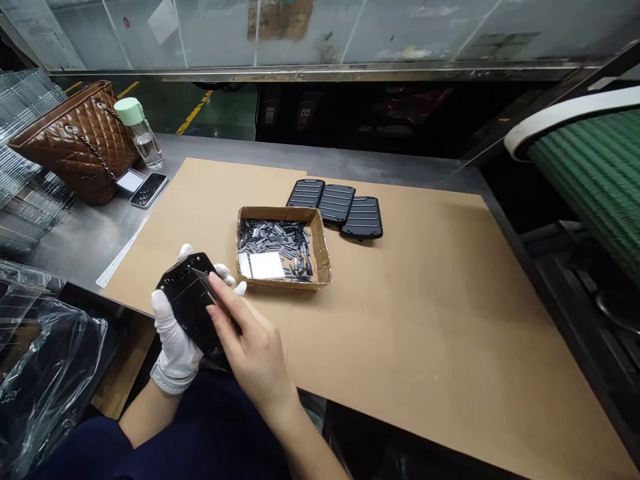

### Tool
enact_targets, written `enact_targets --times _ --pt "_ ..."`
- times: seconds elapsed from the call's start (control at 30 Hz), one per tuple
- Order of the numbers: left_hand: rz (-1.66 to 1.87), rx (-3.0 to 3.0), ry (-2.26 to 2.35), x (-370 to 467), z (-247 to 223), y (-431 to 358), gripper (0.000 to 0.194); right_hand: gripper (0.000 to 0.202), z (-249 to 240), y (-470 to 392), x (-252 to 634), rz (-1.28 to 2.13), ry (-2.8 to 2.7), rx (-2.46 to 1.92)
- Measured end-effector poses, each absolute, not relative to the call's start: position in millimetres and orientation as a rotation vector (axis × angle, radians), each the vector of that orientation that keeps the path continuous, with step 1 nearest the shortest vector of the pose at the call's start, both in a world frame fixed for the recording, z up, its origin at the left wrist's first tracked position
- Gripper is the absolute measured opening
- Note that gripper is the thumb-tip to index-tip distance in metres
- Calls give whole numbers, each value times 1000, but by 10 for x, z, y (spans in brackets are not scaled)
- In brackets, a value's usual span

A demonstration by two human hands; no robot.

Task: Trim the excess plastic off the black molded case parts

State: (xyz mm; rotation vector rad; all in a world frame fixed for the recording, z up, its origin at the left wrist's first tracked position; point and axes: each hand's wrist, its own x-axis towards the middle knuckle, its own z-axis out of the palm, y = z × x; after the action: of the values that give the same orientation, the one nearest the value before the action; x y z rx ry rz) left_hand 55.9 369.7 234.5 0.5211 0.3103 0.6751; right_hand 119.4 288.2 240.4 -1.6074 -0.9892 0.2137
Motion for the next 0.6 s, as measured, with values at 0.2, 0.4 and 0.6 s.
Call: enact_targets --times 0.2,0.4,0.6 --pt "697 514 324 552 2418 3654 66 47 2407 2907 1190 97 -1042 -1598" --pt "698 523 354 548 2431 3649 70 45 2411 2904 1184 117 -1069 -1644" --pt "695 487 321 563 2451 3634 65 47 2388 2895 1186 93 -1076 -1625"
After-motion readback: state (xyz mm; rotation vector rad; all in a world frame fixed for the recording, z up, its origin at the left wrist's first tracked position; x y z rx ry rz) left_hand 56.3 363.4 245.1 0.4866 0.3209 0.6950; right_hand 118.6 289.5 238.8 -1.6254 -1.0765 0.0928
